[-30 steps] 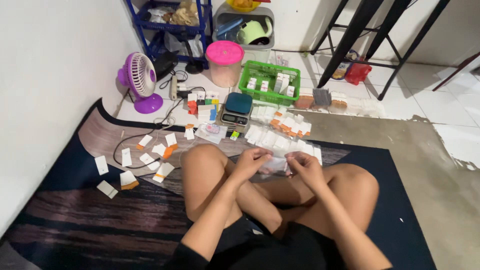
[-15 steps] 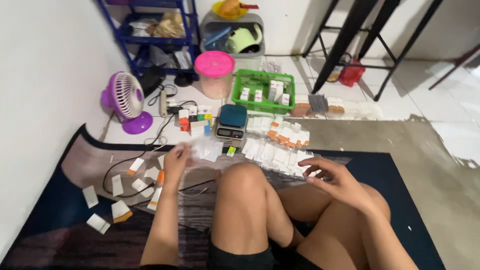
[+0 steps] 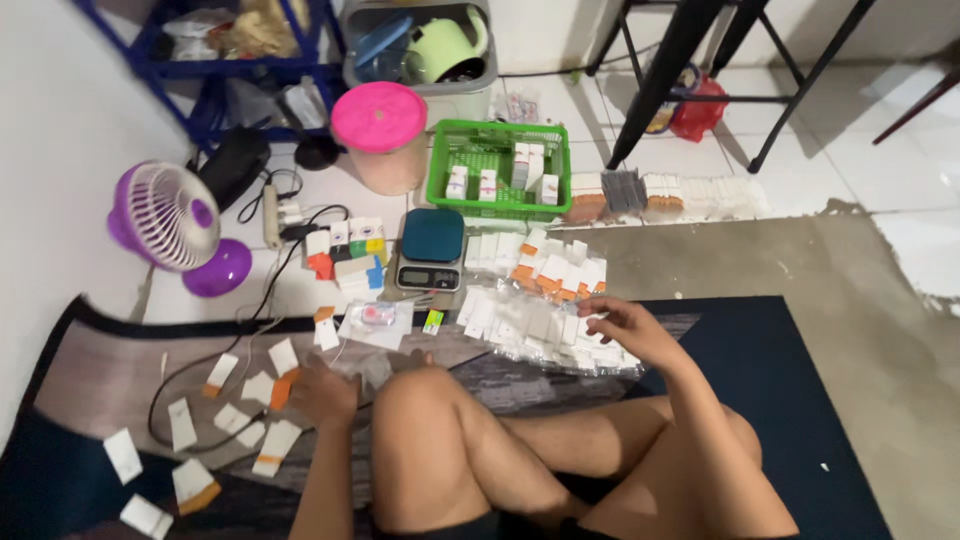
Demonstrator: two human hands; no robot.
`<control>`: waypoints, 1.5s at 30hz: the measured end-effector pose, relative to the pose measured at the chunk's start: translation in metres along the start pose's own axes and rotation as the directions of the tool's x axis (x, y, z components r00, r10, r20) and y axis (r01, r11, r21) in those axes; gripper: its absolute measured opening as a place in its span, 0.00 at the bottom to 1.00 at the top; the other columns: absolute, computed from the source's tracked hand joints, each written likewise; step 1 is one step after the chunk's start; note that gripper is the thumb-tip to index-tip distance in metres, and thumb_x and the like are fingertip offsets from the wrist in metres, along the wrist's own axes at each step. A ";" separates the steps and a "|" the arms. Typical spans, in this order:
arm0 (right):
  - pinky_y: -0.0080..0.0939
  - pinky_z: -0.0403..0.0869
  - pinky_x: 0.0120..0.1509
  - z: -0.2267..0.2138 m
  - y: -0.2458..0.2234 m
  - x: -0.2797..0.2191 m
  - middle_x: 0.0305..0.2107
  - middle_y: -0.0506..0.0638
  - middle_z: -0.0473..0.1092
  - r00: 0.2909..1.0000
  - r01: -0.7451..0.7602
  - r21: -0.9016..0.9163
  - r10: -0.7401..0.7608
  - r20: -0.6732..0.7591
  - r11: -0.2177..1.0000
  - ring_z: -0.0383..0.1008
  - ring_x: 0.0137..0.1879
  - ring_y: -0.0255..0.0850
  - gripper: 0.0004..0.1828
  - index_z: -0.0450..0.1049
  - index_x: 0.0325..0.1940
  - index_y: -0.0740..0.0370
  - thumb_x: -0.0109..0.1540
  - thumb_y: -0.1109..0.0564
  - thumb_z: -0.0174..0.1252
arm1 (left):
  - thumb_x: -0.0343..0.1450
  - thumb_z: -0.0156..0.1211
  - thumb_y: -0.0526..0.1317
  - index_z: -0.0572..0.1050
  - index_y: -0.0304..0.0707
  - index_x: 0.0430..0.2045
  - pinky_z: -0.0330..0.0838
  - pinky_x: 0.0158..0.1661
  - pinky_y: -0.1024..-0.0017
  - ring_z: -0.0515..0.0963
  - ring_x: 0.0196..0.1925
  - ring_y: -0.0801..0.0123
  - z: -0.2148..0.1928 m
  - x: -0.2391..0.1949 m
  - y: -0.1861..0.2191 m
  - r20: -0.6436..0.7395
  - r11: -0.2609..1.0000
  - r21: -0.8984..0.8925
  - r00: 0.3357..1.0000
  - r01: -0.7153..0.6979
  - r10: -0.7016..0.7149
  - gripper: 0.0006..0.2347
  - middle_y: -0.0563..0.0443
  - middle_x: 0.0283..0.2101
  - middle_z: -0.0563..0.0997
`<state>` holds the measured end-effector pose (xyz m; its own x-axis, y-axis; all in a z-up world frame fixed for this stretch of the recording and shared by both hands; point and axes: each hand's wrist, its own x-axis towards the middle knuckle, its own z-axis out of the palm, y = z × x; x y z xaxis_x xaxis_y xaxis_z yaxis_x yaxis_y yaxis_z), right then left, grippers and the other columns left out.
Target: The person sits on the floor and repeatedly picks up small white rectangular boxes, places them into clear plastic bags, and sets the filled bags aside. The person handles the boxes one at a time, filling multiple bags over the course of the video.
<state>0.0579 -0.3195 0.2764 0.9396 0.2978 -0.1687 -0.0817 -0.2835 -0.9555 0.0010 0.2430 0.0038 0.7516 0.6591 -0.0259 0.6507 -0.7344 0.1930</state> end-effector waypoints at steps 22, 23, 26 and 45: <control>0.44 0.80 0.43 -0.041 0.112 0.083 0.41 0.60 0.76 0.843 0.033 0.618 0.310 -0.440 0.786 0.80 0.40 0.46 0.17 0.74 0.58 0.68 0.67 0.58 0.57 | 0.61 0.68 0.47 0.81 0.51 0.30 0.69 0.45 0.57 0.80 0.39 0.57 -0.030 0.077 0.196 -0.210 0.576 0.165 0.542 -0.801 0.814 0.09 0.53 0.31 0.79; 0.42 0.80 0.42 -0.038 0.115 0.084 0.40 0.59 0.77 0.853 0.018 0.604 0.302 -0.425 0.797 0.80 0.39 0.44 0.16 0.74 0.57 0.67 0.67 0.57 0.57 | 0.62 0.69 0.49 0.81 0.50 0.31 0.69 0.44 0.58 0.80 0.35 0.59 -0.049 0.074 0.205 -0.275 0.622 0.074 0.583 -0.780 0.764 0.10 0.54 0.29 0.78; 0.44 0.80 0.41 -0.026 0.105 0.080 0.40 0.60 0.77 0.875 0.001 0.521 0.251 -0.414 0.854 0.80 0.39 0.46 0.16 0.76 0.56 0.66 0.66 0.56 0.59 | 0.65 0.68 0.48 0.80 0.42 0.38 0.71 0.42 0.54 0.81 0.37 0.50 -0.071 0.075 0.240 -0.227 0.626 -0.322 0.700 -0.710 0.677 0.14 0.47 0.30 0.80; 0.64 0.75 0.41 -0.092 0.244 0.082 0.34 0.72 0.74 0.927 0.040 -0.137 -0.088 -0.364 0.990 0.77 0.41 0.65 0.12 0.73 0.47 0.75 0.62 0.63 0.55 | 0.64 0.77 0.46 0.80 0.35 0.41 0.77 0.47 0.60 0.84 0.47 0.51 -0.041 -0.114 0.416 0.268 0.396 -0.879 0.413 -0.265 0.871 0.18 0.34 0.40 0.84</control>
<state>0.1458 -0.4479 0.0520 0.9994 -0.0306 0.0153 0.0020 -0.3936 -0.9193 0.1815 -0.1313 0.1270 0.9057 -0.4107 -0.1053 -0.0364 -0.3228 0.9458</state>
